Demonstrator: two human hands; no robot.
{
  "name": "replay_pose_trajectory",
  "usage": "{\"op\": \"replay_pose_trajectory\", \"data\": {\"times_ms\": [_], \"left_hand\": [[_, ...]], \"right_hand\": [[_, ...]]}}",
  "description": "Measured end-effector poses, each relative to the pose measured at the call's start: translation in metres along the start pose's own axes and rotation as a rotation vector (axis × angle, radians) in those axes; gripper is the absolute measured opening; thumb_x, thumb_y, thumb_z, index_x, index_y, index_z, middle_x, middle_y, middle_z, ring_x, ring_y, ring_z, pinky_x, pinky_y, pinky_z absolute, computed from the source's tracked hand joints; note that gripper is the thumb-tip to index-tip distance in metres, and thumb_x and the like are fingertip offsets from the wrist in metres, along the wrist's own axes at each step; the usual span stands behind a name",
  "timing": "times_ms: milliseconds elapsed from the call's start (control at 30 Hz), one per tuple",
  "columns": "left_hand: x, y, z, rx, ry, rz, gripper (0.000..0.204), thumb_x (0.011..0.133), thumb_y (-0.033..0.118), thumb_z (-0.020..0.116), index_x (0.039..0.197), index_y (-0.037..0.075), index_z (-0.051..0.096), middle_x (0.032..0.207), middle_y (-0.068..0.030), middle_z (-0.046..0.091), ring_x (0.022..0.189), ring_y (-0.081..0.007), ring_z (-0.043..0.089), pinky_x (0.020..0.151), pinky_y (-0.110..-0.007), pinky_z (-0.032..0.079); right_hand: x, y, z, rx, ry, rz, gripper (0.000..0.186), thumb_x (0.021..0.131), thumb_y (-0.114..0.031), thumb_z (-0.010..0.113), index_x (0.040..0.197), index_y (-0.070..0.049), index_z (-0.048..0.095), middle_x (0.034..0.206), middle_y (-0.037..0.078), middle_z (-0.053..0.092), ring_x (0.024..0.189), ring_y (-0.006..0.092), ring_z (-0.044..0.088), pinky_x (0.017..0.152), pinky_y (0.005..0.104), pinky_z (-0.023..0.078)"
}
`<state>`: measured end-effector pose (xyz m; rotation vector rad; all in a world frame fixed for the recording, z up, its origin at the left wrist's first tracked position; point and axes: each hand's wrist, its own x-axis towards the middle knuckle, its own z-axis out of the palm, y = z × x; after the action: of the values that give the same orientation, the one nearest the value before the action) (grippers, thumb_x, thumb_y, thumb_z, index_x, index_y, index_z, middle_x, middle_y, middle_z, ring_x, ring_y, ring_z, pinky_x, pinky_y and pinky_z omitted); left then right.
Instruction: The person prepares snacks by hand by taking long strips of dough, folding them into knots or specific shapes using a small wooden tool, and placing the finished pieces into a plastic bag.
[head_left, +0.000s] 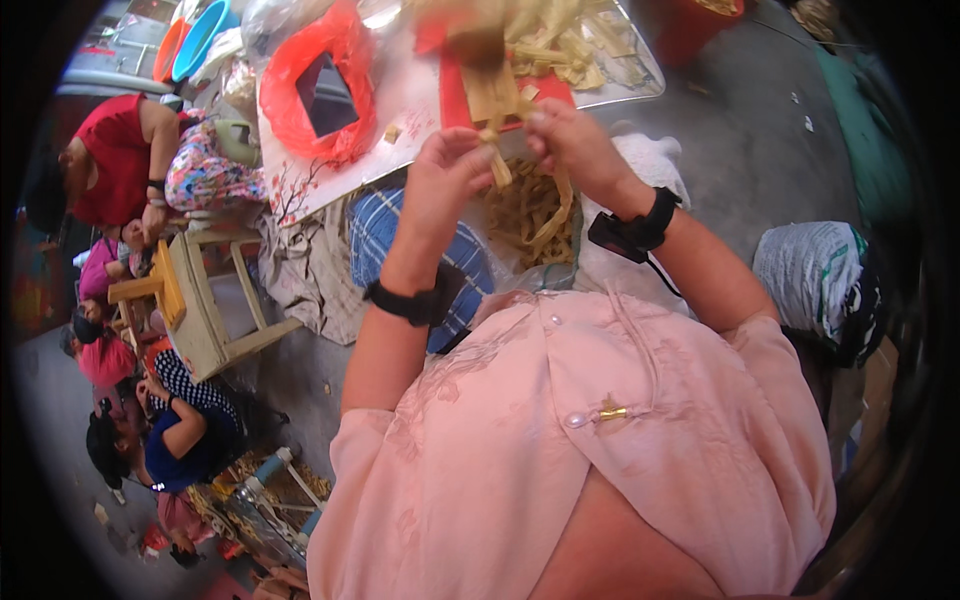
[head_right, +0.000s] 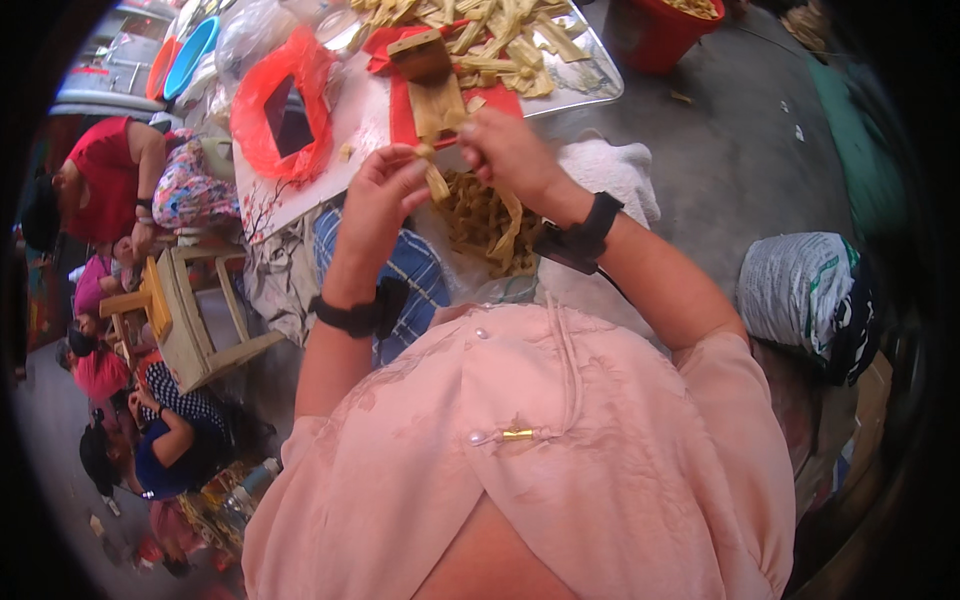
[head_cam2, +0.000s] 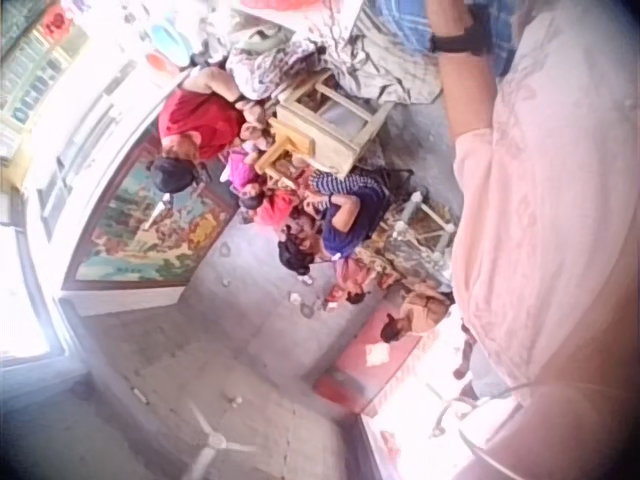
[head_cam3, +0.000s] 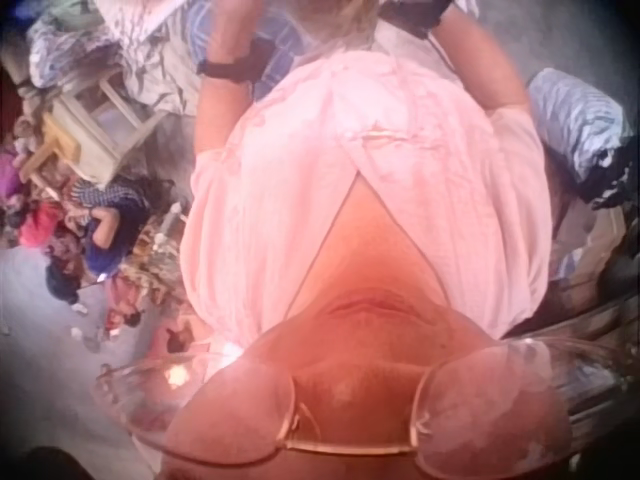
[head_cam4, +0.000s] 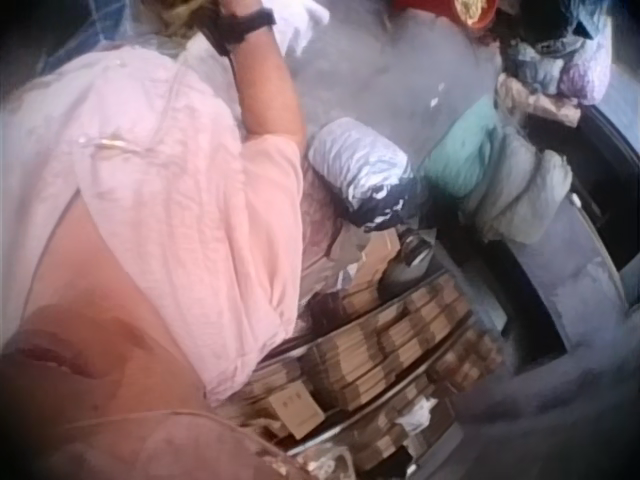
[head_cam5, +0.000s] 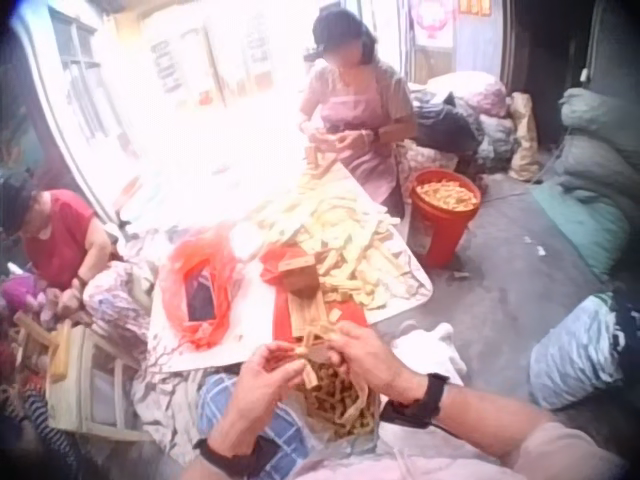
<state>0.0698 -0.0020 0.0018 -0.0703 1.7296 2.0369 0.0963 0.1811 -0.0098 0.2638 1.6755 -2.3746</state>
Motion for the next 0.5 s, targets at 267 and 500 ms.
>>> {"op": "replay_pose_trajectory", "data": {"times_ms": [267, 500], "left_hand": [[-0.021, -0.046, -0.001, -0.449, -0.353, -0.296, 0.031, 0.097, 0.029, 0.043, 0.115, 0.008, 0.054, 0.103, -0.0042, 0.062, 0.089, -0.0164, 0.062, 0.076, -0.029, 0.052], [-0.011, -0.022, -0.004, -0.492, -0.196, -0.328, 0.014, 0.094, 0.014, 0.047, 0.093, 0.003, 0.055, 0.078, -0.0024, 0.057, 0.066, -0.0130, 0.055, 0.061, -0.029, 0.046]], "right_hand": [[-0.030, -0.005, 0.033, -0.769, -0.193, -0.789, 0.017, 0.083, -0.006, 0.059, 0.100, -0.004, 0.062, 0.094, 0.011, 0.061, 0.086, 0.0305, 0.058, 0.080, 0.0320, 0.045], [-0.037, 0.002, 0.040, -0.318, -0.297, -0.334, 0.015, 0.093, -0.012, 0.052, 0.099, 0.000, 0.059, 0.076, 0.004, 0.056, 0.070, 0.0114, 0.052, 0.063, 0.0254, 0.044]]}}
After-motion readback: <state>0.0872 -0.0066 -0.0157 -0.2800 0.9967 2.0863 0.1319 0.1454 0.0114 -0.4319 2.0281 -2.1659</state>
